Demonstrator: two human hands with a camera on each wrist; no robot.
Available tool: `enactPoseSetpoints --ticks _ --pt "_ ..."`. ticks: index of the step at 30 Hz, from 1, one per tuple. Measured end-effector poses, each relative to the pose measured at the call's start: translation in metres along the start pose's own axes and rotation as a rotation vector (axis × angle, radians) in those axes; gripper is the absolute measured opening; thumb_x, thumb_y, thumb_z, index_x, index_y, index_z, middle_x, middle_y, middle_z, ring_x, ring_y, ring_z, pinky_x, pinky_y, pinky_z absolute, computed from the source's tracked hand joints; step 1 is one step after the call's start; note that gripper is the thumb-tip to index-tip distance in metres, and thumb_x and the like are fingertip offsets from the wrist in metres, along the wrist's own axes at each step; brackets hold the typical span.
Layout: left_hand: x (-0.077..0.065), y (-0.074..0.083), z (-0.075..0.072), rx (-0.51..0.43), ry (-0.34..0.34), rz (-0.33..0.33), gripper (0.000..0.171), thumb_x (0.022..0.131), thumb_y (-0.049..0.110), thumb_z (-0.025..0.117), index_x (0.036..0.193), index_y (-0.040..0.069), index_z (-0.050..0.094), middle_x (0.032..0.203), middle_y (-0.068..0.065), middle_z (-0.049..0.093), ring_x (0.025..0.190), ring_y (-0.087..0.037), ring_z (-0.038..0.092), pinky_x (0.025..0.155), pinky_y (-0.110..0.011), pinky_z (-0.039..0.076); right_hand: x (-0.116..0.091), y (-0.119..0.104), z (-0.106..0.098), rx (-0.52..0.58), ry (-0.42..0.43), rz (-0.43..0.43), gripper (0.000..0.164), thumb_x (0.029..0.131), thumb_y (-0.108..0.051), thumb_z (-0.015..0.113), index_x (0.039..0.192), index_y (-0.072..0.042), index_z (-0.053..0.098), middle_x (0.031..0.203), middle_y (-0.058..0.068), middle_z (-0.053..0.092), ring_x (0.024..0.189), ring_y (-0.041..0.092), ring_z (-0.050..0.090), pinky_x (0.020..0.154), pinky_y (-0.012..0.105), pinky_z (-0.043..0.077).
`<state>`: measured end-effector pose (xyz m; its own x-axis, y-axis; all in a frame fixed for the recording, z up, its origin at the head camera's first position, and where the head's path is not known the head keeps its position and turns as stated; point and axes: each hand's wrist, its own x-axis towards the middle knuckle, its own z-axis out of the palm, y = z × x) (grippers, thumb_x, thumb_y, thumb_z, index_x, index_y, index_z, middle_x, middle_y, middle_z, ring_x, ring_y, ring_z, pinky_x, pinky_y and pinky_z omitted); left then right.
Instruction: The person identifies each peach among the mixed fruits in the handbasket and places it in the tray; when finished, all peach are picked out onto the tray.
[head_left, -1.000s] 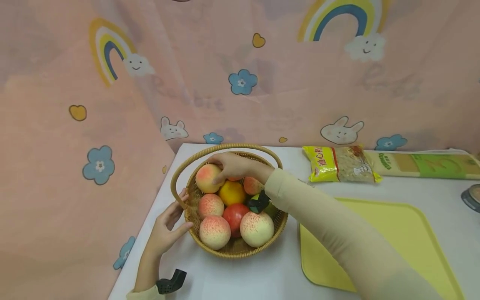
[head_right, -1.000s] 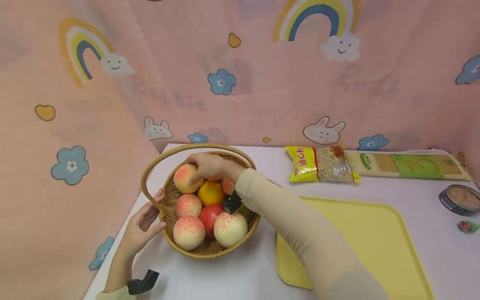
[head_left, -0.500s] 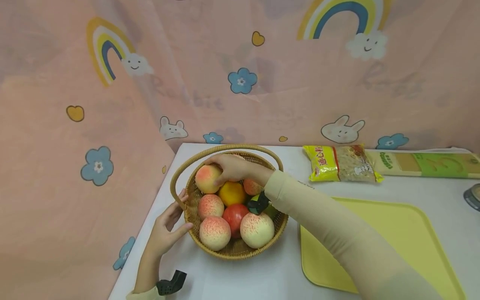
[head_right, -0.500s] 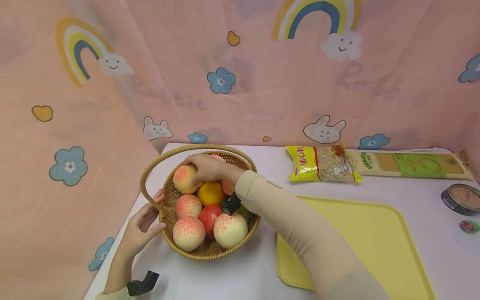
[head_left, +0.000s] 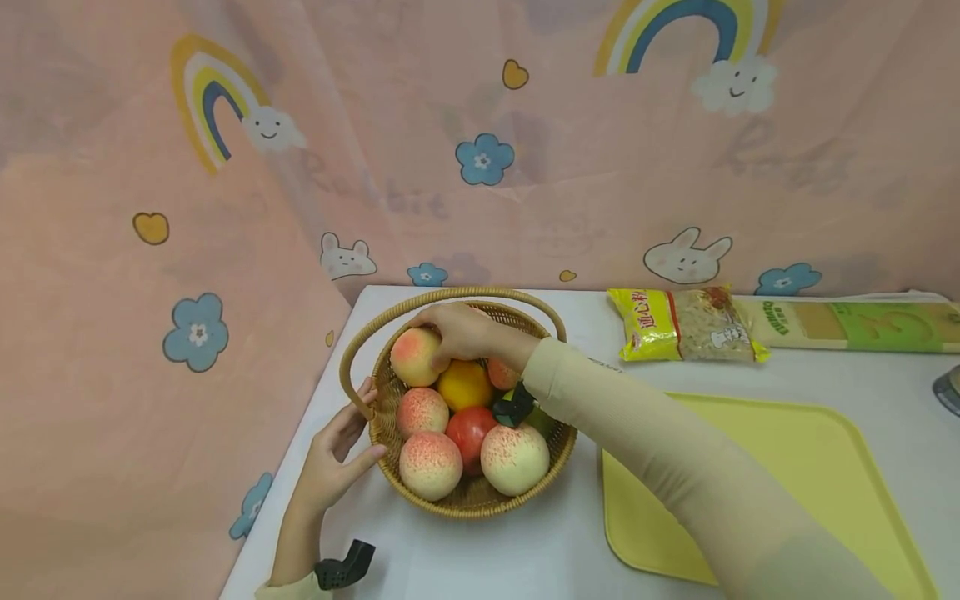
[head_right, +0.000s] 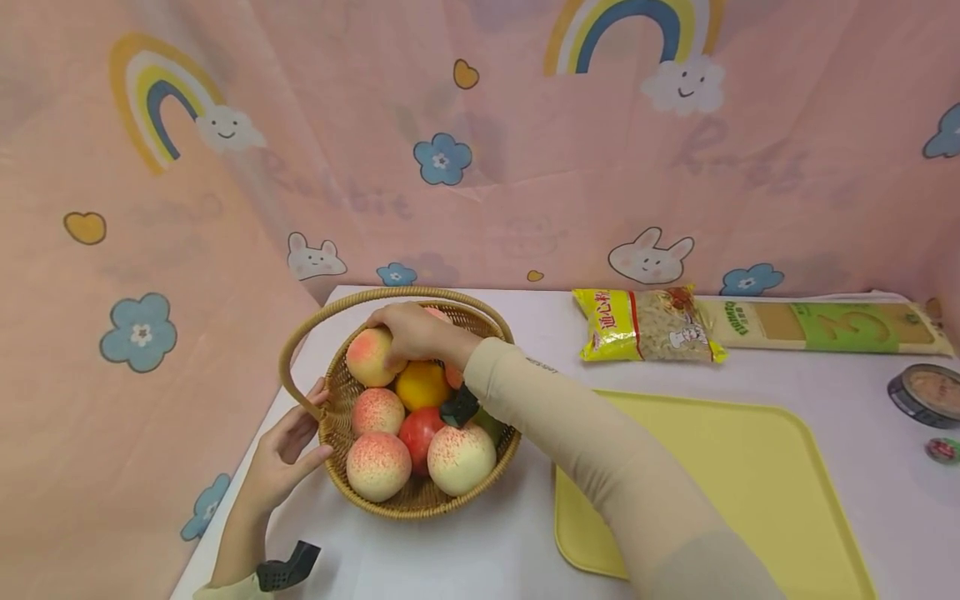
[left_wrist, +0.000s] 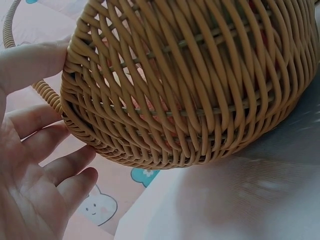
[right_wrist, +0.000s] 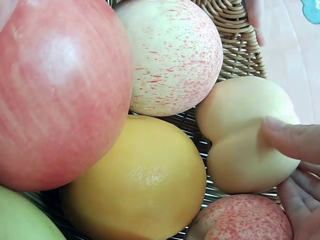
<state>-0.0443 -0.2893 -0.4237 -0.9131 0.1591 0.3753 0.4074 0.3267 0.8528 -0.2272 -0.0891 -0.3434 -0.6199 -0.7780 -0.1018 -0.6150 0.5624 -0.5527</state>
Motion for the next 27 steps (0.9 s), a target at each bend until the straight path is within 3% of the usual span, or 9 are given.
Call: enactPoseSetpoints --ticks 9,21,27 --pt "-0.0011 -0.0026 0.0005 0.024 0.002 0.009 0.067 0.076 -0.014 0.067 0.138 -0.007 0.041 0.153 -0.023 0.025 0.137 -0.005 0.035 0.108 -0.015 0.033 -0.0007 0.0023 0.0009 0.026 0.004 -0.098 0.057 0.076 -0.010 0.075 0.130 -0.009 0.056 0.128 0.005 0.060 0.110 0.019 0.057 0.094 0.031 0.049" --pt "-0.0009 -0.0029 -0.0003 0.012 -0.007 0.015 0.067 0.077 -0.014 0.067 0.138 -0.007 0.041 0.153 -0.022 0.026 0.138 -0.008 0.034 0.108 -0.015 0.034 -0.0028 -0.0005 -0.0005 0.012 0.006 -0.110 0.055 0.077 -0.018 0.077 0.128 -0.015 0.057 0.121 0.000 0.062 0.102 0.014 0.058 0.086 0.028 0.051" --pt "-0.0009 -0.0040 -0.0010 0.007 -0.008 0.026 0.069 0.076 -0.015 0.067 0.139 -0.005 0.041 0.154 -0.021 0.026 0.140 -0.009 0.032 0.110 -0.016 0.032 -0.0068 -0.0035 -0.0020 0.090 0.045 -0.077 0.059 0.075 -0.020 0.077 0.131 -0.015 0.055 0.127 0.001 0.060 0.103 0.014 0.059 0.085 0.030 0.052"
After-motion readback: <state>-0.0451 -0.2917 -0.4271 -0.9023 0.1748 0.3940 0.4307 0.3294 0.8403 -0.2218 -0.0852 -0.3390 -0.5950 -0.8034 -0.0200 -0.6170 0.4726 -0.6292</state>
